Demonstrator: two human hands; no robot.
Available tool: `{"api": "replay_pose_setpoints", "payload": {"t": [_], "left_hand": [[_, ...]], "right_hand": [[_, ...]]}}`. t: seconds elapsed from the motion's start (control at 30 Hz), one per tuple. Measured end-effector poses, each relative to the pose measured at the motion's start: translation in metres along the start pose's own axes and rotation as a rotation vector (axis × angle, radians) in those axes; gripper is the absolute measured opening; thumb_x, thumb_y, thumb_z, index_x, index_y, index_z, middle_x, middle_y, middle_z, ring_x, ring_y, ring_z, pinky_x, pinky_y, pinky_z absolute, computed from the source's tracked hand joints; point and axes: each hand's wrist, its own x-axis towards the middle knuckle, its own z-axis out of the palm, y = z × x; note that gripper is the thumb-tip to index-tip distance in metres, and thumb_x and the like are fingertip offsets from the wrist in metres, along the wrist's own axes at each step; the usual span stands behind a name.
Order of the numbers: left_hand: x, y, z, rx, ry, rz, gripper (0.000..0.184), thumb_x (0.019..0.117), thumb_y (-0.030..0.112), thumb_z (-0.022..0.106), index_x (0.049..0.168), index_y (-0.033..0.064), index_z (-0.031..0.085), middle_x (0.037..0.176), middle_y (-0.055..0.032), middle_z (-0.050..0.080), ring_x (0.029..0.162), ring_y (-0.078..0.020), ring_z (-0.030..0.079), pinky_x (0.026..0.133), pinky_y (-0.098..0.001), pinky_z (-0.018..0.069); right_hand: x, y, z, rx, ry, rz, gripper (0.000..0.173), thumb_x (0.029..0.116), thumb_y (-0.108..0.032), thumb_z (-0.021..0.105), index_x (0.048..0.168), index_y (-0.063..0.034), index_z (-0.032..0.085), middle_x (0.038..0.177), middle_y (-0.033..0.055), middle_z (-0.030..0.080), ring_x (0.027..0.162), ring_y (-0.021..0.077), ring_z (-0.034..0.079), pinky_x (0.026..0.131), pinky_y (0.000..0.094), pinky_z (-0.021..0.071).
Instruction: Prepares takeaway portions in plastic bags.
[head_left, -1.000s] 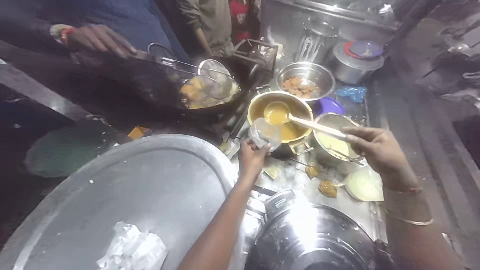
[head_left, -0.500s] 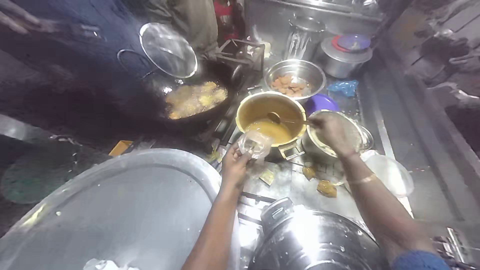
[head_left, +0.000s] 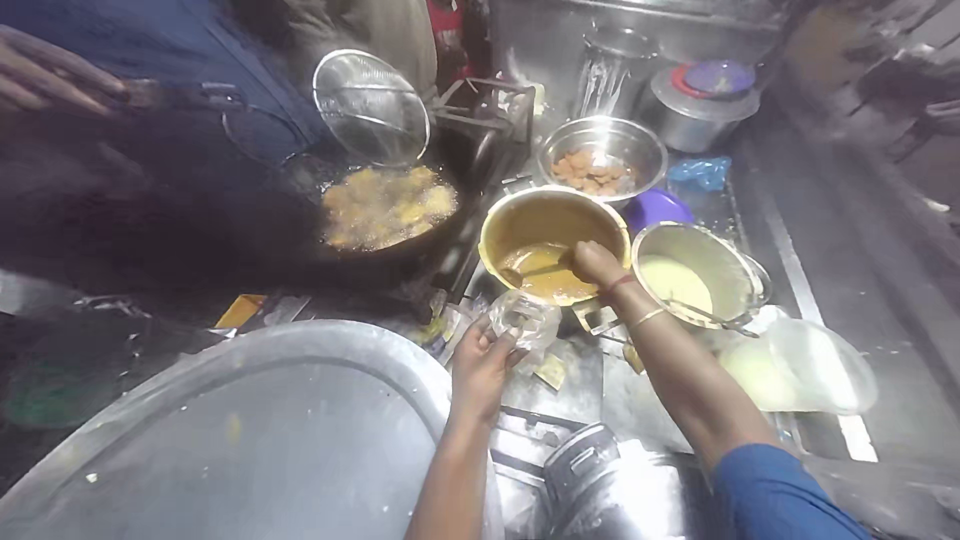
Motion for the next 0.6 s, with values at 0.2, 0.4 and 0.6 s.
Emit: {"api": "replay_pose_setpoints", "payload": {"t": [0.2,0.4,0.6], "left_hand": [[0.000,0.000,0.002,0.025,0.006,0.022,0.048,0.0946,-0.005,0.063,0.140,-0.0054,0.047,0.105,-0.0155,0.065,0.084,-0.0203,0.071,0.074,-0.0352,0.0640],[0.002,-0.002,-0.001,0.036,0.017,0.040,0.052,0.0943,-0.004,0.065,0.142,-0.0043,0.044,0.100,-0.0147,0.064,0.082,-0.0206,0.071,0.074,-0.0364,0.0645],[0.003,-0.002,0.000,-0.009,0.048,0.034,0.062,0.0932,-0.006,0.064,0.148,-0.0021,0.036,0.104,-0.0165,0.063,0.083,-0.0210,0.070,0.074,-0.0360,0.0633]], "right_hand": [[-0.021,0.012,-0.051,0.229,-0.209,0.075,0.016,0.1009,-0.012,0.063,0.109,-0.0035,0.075,0.101,0.0200,0.070,0.090,0.0337,0.067,0.084,0.0577,0.0527],[-0.051,0.070,-0.069,0.681,-0.114,0.101,0.020,0.1036,-0.008,0.056,0.115,-0.0017,0.072,0.079,0.0030,0.067,0.057,0.0048,0.051,0.053,0.0222,0.0438],[-0.100,0.064,-0.080,0.903,-0.015,0.112,0.022,0.1027,-0.002,0.054,0.118,0.0017,0.068,0.078,-0.0013,0.063,0.054,0.0005,0.044,0.051,0.0177,0.0398]]}}
